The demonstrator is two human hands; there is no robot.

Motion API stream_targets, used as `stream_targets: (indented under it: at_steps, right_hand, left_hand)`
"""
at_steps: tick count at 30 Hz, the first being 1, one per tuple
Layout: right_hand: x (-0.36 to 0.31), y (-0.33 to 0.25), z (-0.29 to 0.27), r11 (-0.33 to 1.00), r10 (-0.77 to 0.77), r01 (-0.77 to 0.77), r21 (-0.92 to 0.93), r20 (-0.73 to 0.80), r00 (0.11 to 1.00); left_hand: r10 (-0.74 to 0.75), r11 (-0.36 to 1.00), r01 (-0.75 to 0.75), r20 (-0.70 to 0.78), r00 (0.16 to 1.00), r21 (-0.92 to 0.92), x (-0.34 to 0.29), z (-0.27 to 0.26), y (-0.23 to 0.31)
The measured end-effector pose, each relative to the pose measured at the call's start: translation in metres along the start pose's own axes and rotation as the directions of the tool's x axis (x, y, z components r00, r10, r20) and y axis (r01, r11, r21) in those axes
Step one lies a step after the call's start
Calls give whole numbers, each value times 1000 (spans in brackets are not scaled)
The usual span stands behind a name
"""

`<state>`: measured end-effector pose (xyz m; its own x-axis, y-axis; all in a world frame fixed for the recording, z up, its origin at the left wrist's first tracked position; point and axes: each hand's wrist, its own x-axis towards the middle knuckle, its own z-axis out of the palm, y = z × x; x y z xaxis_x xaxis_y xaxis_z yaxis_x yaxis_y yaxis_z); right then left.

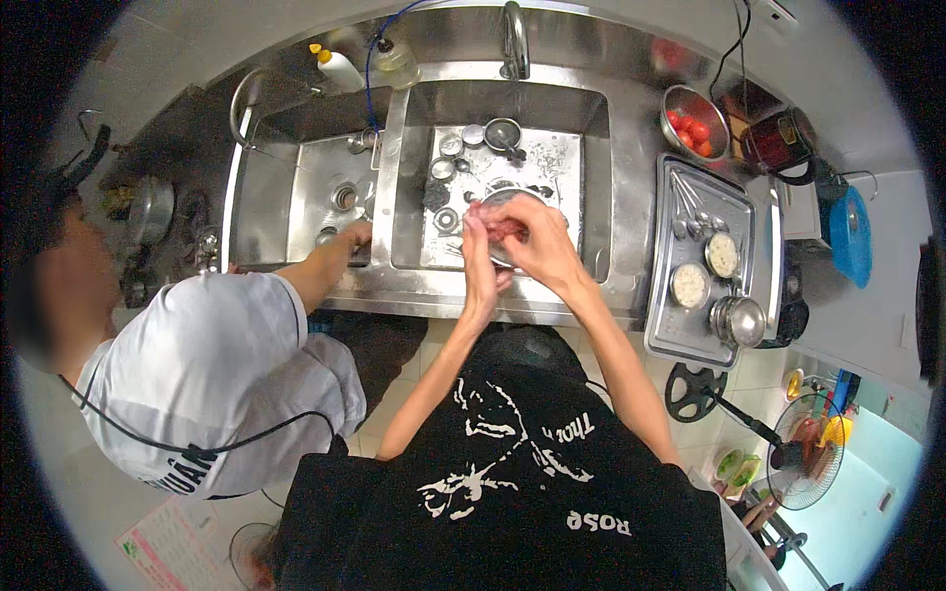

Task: The person washes small metal bowls at a sink using a red cloth, scrubbing each bowl thoroughly before placing it on a drying tray.

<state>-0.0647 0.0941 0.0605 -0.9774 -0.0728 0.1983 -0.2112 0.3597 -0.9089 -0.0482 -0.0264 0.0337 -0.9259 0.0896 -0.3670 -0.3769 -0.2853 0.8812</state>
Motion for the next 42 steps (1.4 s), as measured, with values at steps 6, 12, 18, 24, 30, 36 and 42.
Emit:
stream_targets:
  at_steps: [6, 12, 18, 24, 30, 36, 42]
  right_hand:
    - [12, -4, 8, 938, 89, -203, -281, -372, 924]
    - [2, -10, -9, 998, 49, -45, -49, 99, 994]
    - [11, -10, 11, 945, 227, -297, -139, -376, 898]
    - [3, -4, -16, 988, 126, -105, -114, 195, 973]
    - [6, -12, -48, 952, 216, -33, -305, 593, 776]
    - [-12, -22, -44, 739, 137, 36, -673, 203, 970]
    - [-13, -11, -53, 953, 227, -132, -275, 352, 908]
  left_hand:
    - [85, 993, -90, -73, 994, -80, 2, 17, -15]
    - [176, 984, -173, -70, 982, 50, 7, -7, -18]
    - [269, 951, -248, -93, 959, 187, 2, 20, -18]
    - [60, 996, -59, -22, 998, 63, 12, -6, -6]
    - [179, 937, -210, 132, 975, 280, 13, -7, 0]
    - [232, 853, -246, 88, 969, 460, 6, 6, 8]
    - [234, 788, -270, 136, 963, 554, 12, 2, 21]
